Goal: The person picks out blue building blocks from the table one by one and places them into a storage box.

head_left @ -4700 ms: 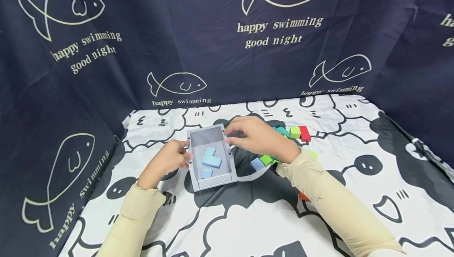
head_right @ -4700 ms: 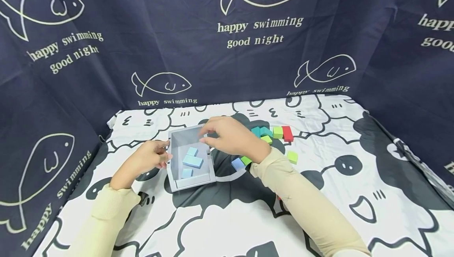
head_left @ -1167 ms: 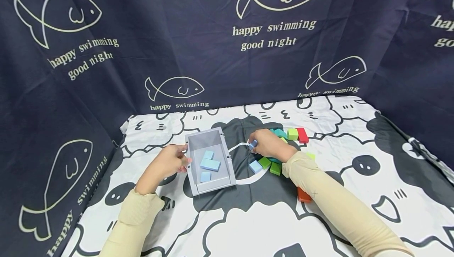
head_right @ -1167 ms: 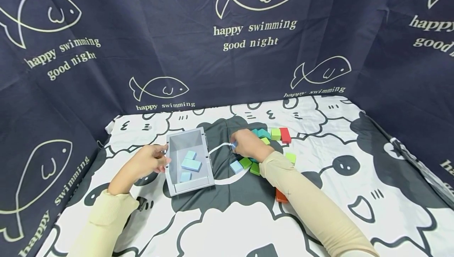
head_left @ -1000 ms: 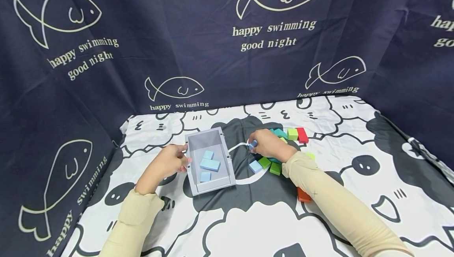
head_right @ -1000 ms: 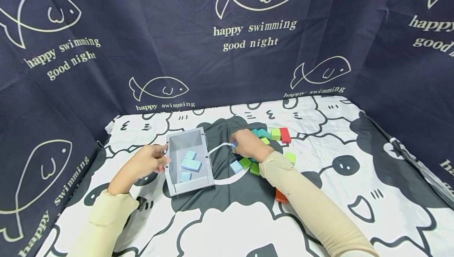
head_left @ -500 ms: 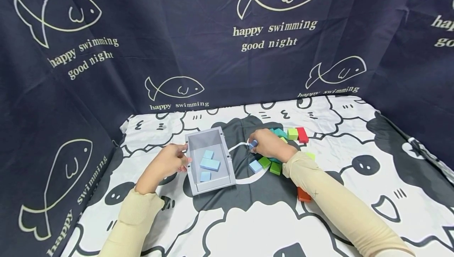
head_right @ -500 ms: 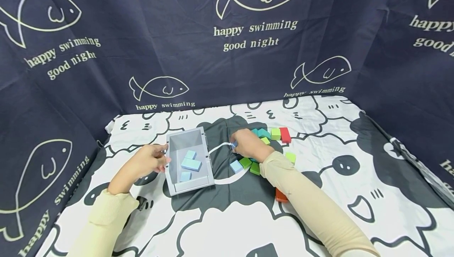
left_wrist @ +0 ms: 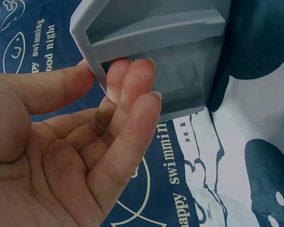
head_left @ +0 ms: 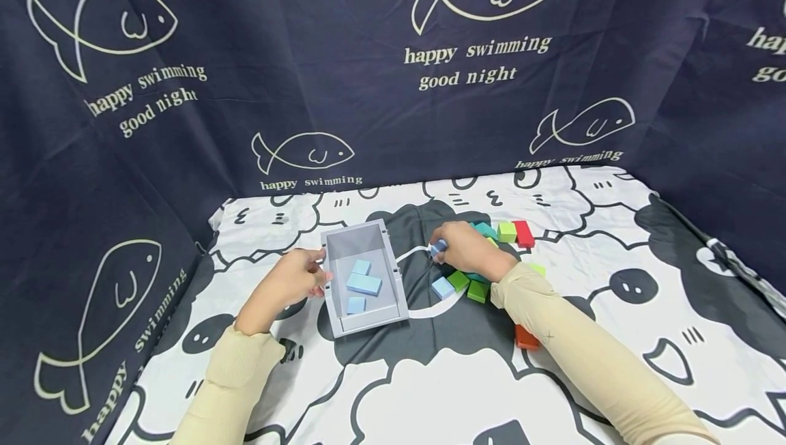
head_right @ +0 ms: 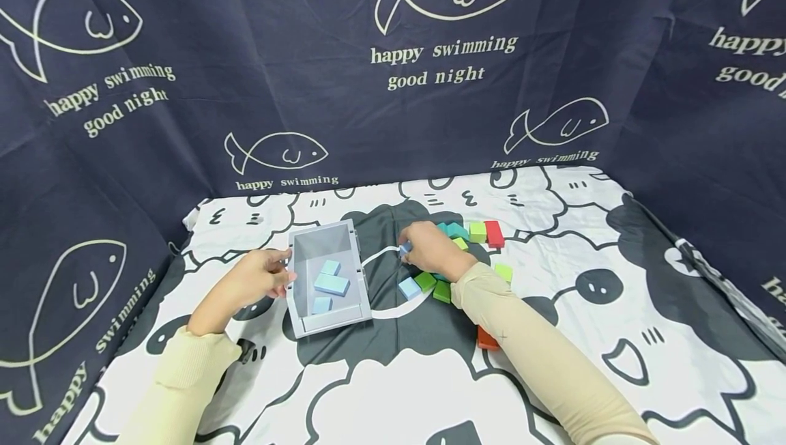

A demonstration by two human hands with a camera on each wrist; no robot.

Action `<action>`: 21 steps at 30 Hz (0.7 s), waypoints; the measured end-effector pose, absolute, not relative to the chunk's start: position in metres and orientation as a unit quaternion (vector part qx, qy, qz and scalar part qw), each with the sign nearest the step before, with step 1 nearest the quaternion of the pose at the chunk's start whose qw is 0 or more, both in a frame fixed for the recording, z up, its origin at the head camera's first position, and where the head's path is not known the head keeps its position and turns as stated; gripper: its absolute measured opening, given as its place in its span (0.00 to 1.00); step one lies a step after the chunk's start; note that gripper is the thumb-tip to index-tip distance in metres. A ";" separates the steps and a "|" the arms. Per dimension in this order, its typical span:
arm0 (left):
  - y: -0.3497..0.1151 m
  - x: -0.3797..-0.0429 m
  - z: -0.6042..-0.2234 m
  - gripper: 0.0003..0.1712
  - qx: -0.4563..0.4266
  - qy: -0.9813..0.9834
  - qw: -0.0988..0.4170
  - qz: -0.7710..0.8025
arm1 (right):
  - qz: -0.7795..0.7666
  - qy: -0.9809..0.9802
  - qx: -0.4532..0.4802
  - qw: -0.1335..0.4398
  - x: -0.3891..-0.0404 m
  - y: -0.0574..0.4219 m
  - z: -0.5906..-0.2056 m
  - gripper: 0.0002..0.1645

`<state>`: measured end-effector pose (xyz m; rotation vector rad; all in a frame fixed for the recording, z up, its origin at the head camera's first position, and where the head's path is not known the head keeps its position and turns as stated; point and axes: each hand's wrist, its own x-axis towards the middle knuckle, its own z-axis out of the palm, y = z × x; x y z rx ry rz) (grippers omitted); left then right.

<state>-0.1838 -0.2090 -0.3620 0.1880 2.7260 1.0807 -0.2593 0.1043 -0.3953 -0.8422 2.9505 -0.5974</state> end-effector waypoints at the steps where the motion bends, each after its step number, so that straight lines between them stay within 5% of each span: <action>1: -0.209 -0.184 -0.362 0.33 0.063 0.923 0.101 0.366 | -0.191 0.944 -0.269 0.005 -0.259 0.104 -0.395 0.15; 21: -0.209 -0.184 -0.363 0.32 0.062 0.924 0.104 0.363 | -0.245 0.932 -0.265 -0.023 -0.253 0.102 -0.378 0.18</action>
